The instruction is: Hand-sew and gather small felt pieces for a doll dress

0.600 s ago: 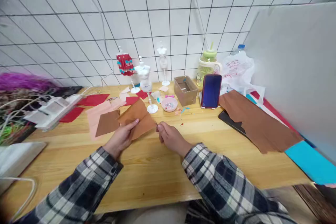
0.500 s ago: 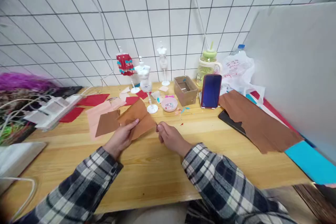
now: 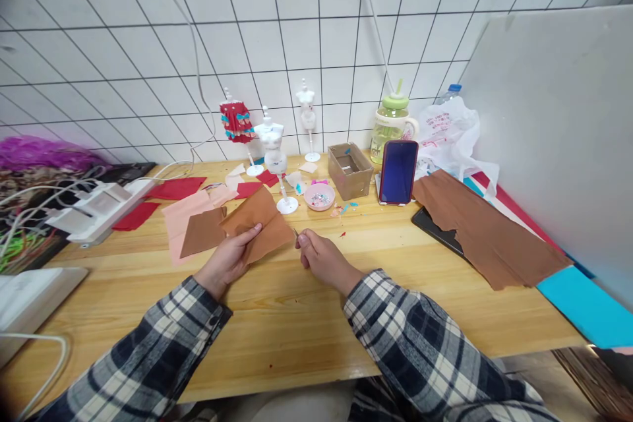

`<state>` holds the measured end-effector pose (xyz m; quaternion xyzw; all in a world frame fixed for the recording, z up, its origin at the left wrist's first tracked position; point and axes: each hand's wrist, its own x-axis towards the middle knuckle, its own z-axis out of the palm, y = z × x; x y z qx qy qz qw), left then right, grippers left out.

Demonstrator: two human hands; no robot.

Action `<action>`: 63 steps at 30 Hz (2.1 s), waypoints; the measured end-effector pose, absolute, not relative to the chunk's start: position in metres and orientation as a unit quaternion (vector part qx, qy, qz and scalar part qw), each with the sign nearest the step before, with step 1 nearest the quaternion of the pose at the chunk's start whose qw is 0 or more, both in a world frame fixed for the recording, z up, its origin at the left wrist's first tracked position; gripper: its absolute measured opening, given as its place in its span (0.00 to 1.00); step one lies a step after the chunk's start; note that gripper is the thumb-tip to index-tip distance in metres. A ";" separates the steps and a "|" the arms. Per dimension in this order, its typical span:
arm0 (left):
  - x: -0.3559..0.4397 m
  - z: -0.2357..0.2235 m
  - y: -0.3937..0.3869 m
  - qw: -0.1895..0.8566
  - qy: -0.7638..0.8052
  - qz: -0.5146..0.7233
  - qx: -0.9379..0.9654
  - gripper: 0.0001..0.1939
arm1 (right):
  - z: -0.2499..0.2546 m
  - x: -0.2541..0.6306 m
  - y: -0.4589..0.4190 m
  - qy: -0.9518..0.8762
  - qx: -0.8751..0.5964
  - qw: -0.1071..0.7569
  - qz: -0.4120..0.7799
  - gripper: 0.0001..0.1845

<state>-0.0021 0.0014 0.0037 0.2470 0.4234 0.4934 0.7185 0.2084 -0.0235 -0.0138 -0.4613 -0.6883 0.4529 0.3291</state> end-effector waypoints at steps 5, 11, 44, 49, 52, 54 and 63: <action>-0.002 0.004 0.002 0.714 0.428 0.497 0.244 0.16 | -0.016 0.208 -0.024 -0.695 -0.446 0.338 0.452 0.21; 0.000 0.008 0.000 0.729 0.417 0.483 0.248 0.15 | -0.016 0.208 -0.025 -0.697 -0.435 0.337 0.459 0.20; -0.007 -0.003 0.003 0.714 0.436 0.488 0.248 0.18 | -0.017 0.209 -0.024 -0.686 -0.434 0.355 0.462 0.21; -0.004 0.002 0.001 0.710 0.438 0.491 0.251 0.19 | -0.014 0.209 -0.024 -0.710 -0.437 0.338 0.438 0.22; -0.003 0.004 0.000 0.713 0.436 0.486 0.254 0.17 | -0.012 0.210 -0.025 -0.715 -0.434 0.334 0.434 0.22; -0.002 0.005 0.000 0.713 0.435 0.487 0.255 0.15 | -0.013 0.210 -0.025 -0.718 -0.434 0.333 0.430 0.21; -0.003 0.003 0.001 0.722 0.431 0.480 0.250 0.16 | -0.014 0.208 -0.024 -0.715 -0.450 0.330 0.422 0.20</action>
